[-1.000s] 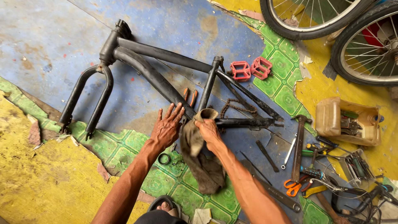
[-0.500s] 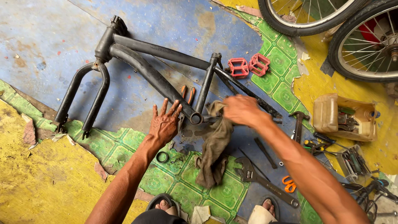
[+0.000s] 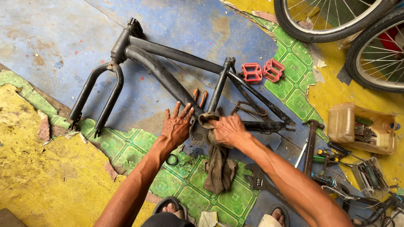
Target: The person lays a bicycle frame on the workshop floor and wipes it with a rag. They apply grease from a cup to a metal cup/race part, fit it into the frame's head tube, and hammer it into place, then lift and reposition the frame.
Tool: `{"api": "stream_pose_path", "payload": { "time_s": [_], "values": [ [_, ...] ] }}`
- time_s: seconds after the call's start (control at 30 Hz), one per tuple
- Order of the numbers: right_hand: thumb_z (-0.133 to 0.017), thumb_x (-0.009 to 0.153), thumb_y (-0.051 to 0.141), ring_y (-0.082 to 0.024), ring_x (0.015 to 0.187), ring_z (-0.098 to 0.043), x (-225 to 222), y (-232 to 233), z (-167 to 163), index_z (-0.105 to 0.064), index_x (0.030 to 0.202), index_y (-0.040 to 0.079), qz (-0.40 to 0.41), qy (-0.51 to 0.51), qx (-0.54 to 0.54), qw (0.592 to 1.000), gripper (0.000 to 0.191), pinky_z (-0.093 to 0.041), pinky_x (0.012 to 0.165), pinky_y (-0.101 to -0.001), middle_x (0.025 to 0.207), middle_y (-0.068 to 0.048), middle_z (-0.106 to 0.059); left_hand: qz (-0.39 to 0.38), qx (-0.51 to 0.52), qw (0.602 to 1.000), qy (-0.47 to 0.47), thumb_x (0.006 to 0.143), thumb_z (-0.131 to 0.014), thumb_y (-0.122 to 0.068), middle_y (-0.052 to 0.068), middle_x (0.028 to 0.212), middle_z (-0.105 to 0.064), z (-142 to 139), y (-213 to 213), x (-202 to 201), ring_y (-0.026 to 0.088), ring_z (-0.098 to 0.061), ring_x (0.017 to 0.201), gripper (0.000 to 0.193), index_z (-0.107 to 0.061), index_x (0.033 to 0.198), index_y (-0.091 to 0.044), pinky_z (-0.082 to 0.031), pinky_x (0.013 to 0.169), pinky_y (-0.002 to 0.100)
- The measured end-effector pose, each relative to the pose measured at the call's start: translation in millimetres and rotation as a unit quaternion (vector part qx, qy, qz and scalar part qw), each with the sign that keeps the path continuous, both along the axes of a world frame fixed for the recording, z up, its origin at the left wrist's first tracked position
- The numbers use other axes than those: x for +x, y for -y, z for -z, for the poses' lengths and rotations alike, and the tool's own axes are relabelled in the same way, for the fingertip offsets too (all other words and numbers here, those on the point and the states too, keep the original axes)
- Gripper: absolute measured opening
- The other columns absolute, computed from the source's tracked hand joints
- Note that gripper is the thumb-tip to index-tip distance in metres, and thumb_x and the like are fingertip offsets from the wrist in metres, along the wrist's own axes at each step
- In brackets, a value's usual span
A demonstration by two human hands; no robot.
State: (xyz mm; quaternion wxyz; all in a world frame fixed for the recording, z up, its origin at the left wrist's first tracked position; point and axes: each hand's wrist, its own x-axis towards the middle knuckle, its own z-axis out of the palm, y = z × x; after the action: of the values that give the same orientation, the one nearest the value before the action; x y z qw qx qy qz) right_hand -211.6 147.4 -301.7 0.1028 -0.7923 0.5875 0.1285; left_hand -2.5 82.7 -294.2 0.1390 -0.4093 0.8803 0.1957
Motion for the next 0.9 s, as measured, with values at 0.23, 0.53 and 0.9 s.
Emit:
{"api": "stream_pose_path", "payload": {
  "time_s": [0.23, 0.53, 0.9],
  "values": [
    [-0.051, 0.097, 0.018, -0.017, 0.044, -0.052, 14.1, -26.0, 21.0, -0.067, 0.119, 0.009, 0.151, 0.282, 0.057, 0.946, 0.029, -0.047, 0.042, -0.038, 0.067, -0.006, -0.065, 0.0, 0.021, 1.0, 0.003, 0.094, -0.049, -0.016, 0.002, 0.17, -0.012, 5.5, 4.1, -1.5, 0.041, -0.004, 0.155, 0.071, -0.024, 0.161, -0.016, -0.013, 0.12, 0.068],
    [-0.06, 0.083, 0.017, -0.043, 0.086, -0.067, -34.6, -116.5, 5.7, -0.075, 0.125, 0.011, 0.077, 0.256, 0.252, 0.93, 0.045, -0.054, 0.079, -0.0528, 0.093, -0.026, -0.07, -0.015, -0.054, 0.962, -0.266, 0.076, -0.073, -0.017, 0.015, 0.141, -0.052, 21.1, -10.9, -12.2, 0.045, -0.034, 0.143, 0.052, -0.067, 0.127, -0.01, -0.035, 0.117, 0.055],
    [-0.058, 0.102, 0.038, -0.031, 0.081, -0.066, -36.0, -104.1, 21.2, -0.07, 0.098, 0.001, 0.557, 0.572, 0.094, 0.595, 0.039, -0.055, 0.077, -0.0446, 0.093, -0.015, -0.073, -0.064, -0.104, 0.903, -0.412, 0.08, -0.072, -0.01, 0.016, 0.133, -0.058, 41.0, -41.7, -46.9, 0.04, -0.042, 0.14, 0.009, -0.081, 0.08, -0.007, -0.039, 0.114, 0.055]
  ]
}}
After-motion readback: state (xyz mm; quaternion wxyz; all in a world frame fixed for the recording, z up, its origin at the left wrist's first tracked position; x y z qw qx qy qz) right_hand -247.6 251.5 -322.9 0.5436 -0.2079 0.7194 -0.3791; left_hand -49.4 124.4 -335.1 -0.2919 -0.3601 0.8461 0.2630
